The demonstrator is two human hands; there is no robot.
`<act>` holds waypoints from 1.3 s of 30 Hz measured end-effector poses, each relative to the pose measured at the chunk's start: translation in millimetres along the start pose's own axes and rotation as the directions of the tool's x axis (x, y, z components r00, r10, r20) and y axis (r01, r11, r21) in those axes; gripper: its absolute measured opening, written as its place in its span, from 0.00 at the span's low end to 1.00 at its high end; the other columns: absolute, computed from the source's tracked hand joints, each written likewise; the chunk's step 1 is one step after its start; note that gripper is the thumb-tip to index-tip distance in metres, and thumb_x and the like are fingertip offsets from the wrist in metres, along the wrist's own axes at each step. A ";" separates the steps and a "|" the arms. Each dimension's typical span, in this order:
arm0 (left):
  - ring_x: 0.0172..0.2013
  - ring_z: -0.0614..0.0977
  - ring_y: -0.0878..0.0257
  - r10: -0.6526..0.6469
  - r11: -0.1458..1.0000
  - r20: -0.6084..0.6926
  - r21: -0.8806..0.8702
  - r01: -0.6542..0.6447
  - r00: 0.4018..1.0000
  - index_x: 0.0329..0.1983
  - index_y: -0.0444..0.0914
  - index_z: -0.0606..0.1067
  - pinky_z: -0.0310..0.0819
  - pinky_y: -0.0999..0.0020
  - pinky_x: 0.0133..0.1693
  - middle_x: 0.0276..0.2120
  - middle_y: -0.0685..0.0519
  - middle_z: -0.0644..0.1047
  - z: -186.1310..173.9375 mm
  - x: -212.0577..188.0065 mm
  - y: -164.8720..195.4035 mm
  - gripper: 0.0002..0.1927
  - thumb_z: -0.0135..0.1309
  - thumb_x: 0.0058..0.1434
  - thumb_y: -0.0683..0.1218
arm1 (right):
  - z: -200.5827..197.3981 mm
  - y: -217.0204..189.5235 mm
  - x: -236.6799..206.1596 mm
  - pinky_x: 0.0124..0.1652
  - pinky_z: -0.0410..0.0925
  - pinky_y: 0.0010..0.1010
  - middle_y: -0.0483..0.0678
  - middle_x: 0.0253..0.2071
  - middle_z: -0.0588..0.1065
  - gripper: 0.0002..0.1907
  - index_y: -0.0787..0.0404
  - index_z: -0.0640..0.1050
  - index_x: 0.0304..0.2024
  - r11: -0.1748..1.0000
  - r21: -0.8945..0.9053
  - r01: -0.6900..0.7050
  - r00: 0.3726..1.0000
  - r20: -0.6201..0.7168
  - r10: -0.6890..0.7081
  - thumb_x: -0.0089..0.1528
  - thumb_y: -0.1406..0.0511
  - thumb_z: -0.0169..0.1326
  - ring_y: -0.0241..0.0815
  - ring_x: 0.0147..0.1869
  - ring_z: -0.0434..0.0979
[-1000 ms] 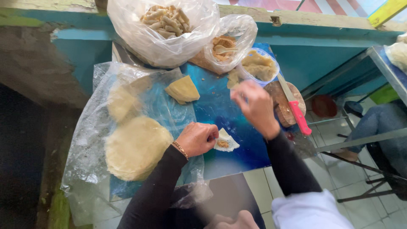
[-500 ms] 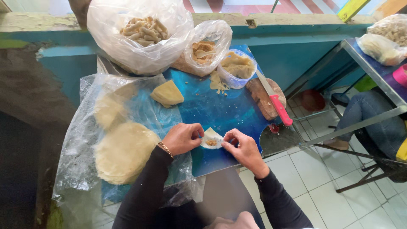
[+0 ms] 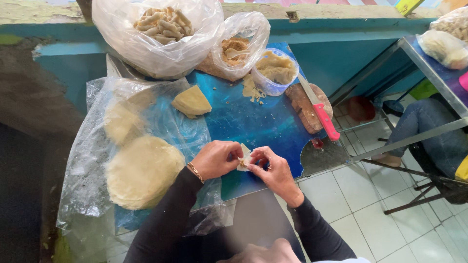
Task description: The person takes triangular dough wrappers one at a time, spoons filling from a plastic container onto each wrapper by hand, folds the wrapper over the filling, presses the edges closed, and sets the finished pastry on a stack of completed ones on the table.
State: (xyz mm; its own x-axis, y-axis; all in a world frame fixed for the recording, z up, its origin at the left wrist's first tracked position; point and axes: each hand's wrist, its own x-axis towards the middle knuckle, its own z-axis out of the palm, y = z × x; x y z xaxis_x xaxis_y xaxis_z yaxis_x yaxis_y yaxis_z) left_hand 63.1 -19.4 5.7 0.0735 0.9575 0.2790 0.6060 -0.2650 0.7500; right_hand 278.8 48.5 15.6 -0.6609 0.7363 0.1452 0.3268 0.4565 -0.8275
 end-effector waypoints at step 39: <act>0.33 0.82 0.50 -0.052 0.983 -0.075 0.170 0.064 0.996 0.29 0.42 0.79 0.75 0.55 0.35 0.29 0.51 0.78 17.4 -3.9 -6.2 0.03 0.58 0.55 0.46 | -3.0 -2.3 37.7 0.37 0.73 0.33 0.47 0.35 0.80 0.06 0.60 0.77 0.40 0.981 -0.156 0.118 0.986 0.136 -0.097 0.60 0.68 0.59 0.46 0.35 0.81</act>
State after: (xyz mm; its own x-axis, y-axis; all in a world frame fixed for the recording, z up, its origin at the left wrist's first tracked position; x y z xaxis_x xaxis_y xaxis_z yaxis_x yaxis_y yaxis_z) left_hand 72.8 -19.6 -10.5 -0.0175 0.9587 0.2840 0.7352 -0.1801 0.6535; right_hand 255.1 76.7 24.6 -0.7752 0.6137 0.1497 0.3480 0.6126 -0.7096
